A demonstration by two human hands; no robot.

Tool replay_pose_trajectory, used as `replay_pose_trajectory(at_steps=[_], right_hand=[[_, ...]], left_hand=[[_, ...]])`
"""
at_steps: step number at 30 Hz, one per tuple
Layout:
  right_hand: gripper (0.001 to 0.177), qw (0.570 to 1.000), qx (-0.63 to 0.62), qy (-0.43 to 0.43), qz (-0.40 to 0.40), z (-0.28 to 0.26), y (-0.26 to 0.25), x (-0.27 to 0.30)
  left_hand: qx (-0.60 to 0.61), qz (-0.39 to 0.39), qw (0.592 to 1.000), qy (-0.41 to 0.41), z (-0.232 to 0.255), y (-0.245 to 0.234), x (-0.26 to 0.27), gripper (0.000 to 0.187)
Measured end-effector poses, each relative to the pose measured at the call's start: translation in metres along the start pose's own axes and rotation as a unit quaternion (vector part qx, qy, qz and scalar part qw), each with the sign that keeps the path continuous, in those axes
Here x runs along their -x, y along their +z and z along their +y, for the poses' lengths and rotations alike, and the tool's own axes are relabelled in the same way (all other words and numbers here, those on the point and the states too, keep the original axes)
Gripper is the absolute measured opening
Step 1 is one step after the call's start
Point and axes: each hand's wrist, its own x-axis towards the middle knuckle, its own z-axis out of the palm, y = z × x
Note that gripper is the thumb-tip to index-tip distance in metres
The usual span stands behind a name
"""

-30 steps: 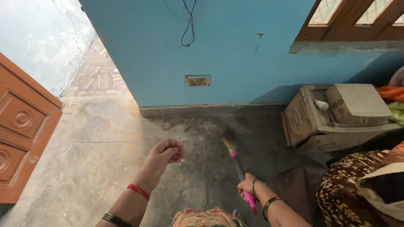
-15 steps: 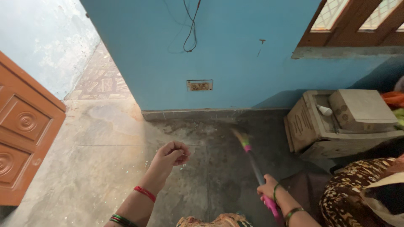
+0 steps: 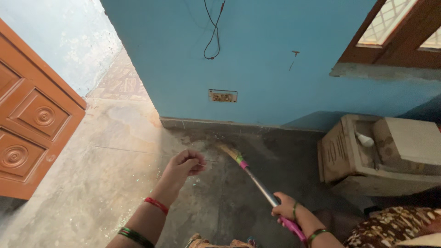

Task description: The person sweeps a tiled floor with a broom, gathering scattered debris into a small pile near the doorway. The person moves around the room to collect the debris from different areas.

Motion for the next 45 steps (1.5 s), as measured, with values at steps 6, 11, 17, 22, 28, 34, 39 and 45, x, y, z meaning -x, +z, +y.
replay_pose_trajectory(at_steps=[6, 11, 17, 22, 28, 34, 39, 45], right_hand=[[0.074, 0.994, -0.048, 0.01, 0.102, 0.015, -0.056, -0.019], [0.064, 0.994, 0.033, 0.058, 0.086, 0.002, -0.08, -0.049], [0.066, 0.997, 0.08, -0.016, 0.008, -0.007, -0.057, -0.059], [0.075, 0.998, -0.02, -0.05, -0.039, -0.017, -0.068, -0.053], [0.068, 0.966, -0.255, -0.027, 0.036, -0.007, -0.067, -0.077], [0.053, 0.963, -0.246, -0.005, 0.11, -0.005, -0.073, -0.132], [0.062, 0.996, 0.008, 0.017, 0.086, -0.031, -0.055, -0.141], [0.066, 0.995, 0.094, -0.025, 0.029, -0.089, -0.005, -0.126]], left_hand=[[0.001, 0.009, 1.0, 0.02, -0.006, 0.046, -0.012, 0.015], [0.006, 0.054, 0.999, 0.004, -0.008, 0.062, -0.015, 0.016], [-0.009, 0.066, 0.998, 0.014, -0.006, 0.078, -0.016, 0.016], [-0.012, 0.07, 0.997, 0.004, -0.001, 0.089, -0.024, 0.015], [0.006, 0.076, 0.997, 0.01, -0.006, 0.091, -0.024, 0.015], [0.036, 0.096, 0.995, 0.008, -0.007, 0.089, -0.016, 0.015], [0.021, 0.143, 0.989, -0.018, -0.007, 0.089, -0.008, 0.016], [0.015, 0.174, 0.984, -0.014, -0.002, 0.085, -0.003, 0.017]])
